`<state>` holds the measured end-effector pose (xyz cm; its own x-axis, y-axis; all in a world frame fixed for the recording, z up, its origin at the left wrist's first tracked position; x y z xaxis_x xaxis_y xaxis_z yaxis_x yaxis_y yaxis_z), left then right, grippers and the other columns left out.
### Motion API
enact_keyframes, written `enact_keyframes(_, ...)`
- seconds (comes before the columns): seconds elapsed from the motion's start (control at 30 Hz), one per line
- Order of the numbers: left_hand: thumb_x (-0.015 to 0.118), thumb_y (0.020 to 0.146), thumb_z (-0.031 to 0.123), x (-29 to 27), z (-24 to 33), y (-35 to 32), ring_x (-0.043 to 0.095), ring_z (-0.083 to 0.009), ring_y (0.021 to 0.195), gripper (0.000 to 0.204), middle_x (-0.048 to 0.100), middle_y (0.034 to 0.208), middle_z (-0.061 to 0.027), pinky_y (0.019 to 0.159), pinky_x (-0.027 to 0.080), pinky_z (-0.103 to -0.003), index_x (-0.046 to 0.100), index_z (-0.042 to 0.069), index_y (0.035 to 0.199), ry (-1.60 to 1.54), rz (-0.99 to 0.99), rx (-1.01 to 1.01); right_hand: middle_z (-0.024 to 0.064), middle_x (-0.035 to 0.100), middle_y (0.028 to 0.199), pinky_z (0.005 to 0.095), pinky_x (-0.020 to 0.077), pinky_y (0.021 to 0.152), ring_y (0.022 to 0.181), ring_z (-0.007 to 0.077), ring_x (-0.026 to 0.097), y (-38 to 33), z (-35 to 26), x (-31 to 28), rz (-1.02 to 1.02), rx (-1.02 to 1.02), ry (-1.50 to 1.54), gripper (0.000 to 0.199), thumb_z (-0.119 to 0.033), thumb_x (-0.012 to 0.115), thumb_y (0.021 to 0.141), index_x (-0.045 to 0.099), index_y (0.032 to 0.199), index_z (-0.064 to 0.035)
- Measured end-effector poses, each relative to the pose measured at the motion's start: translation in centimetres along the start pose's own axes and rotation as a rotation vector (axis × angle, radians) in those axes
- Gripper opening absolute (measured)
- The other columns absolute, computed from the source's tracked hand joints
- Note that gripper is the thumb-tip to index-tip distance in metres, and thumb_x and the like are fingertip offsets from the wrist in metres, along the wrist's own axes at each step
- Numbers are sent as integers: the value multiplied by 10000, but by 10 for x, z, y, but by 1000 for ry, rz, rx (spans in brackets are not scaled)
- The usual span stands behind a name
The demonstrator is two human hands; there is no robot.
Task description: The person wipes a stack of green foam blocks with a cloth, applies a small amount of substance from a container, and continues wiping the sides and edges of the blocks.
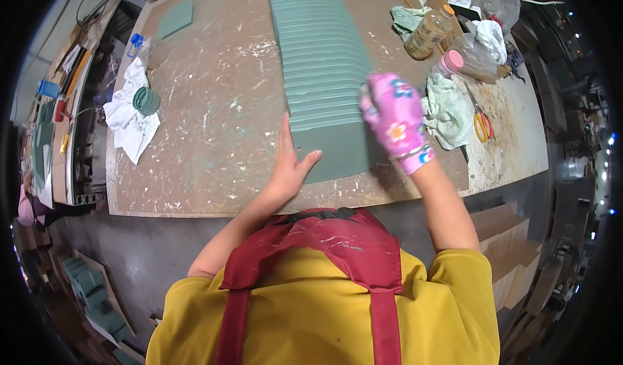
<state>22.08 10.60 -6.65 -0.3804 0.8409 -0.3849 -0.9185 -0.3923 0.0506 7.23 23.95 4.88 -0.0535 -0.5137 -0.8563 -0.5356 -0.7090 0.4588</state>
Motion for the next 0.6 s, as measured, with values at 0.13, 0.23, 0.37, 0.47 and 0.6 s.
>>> enact_keyframes(0.13, 689, 824, 208, 7, -13, 0, 188, -405, 1400, 952, 165, 1506, -278, 1149, 183, -427, 36, -26, 1478, 22, 8, 62, 161, 600, 941, 437, 468, 739, 839, 325, 595, -9, -45, 6, -177, 13, 26, 297, -258, 614, 844, 590, 1043, -40)
enact_keyframes(0.23, 686, 826, 206, 4, -17, 2, 205, -410, 1389, 945, 177, 1499, -281, 1147, 180, -432, 42, -23, 1478, -4, 8, 82, 105, 600, 987, 427, 444, 818, 910, 271, 604, -26, -87, 30, -81, -198, -24, 399, -278, 630, 831, 565, 1173, -82)
enact_keyframes(0.37, 686, 819, 184, 0, -5, 2, 221, -404, 1382, 941, 196, 1491, -282, 1141, 186, -434, 48, -24, 1478, -117, -16, -3, 155, 613, 880, 421, 503, 674, 767, 333, 616, -35, 20, 1, -174, 339, 18, 314, -227, 608, 819, 591, 1064, -32)
enact_keyframes(0.47, 686, 822, 187, 0, -1, 2, 219, -399, 1384, 937, 200, 1490, -282, 1140, 190, -429, 52, -25, 1478, -57, -1, 15, 167, 615, 881, 422, 499, 691, 764, 335, 617, -40, 25, -17, 47, 249, -48, 310, -236, 606, 833, 595, 1066, -31)
enact_keyframes(0.6, 683, 827, 191, 0, -2, 0, 215, -395, 1390, 930, 191, 1495, -282, 1139, 195, -426, 55, -27, 1478, -71, -27, -17, 164, 612, 882, 414, 496, 682, 769, 322, 616, -30, -33, -10, -28, 37, 28, 279, -239, 611, 837, 618, 1026, -34)
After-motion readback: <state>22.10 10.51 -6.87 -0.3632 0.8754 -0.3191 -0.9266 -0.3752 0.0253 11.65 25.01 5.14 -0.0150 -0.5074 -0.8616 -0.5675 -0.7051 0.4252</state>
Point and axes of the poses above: each hand's wrist, its own y-axis towards the middle knuckle, its own x-axis out of the palm, z = x × y, the point moved 4 cm from there along y, towards the middle knuckle
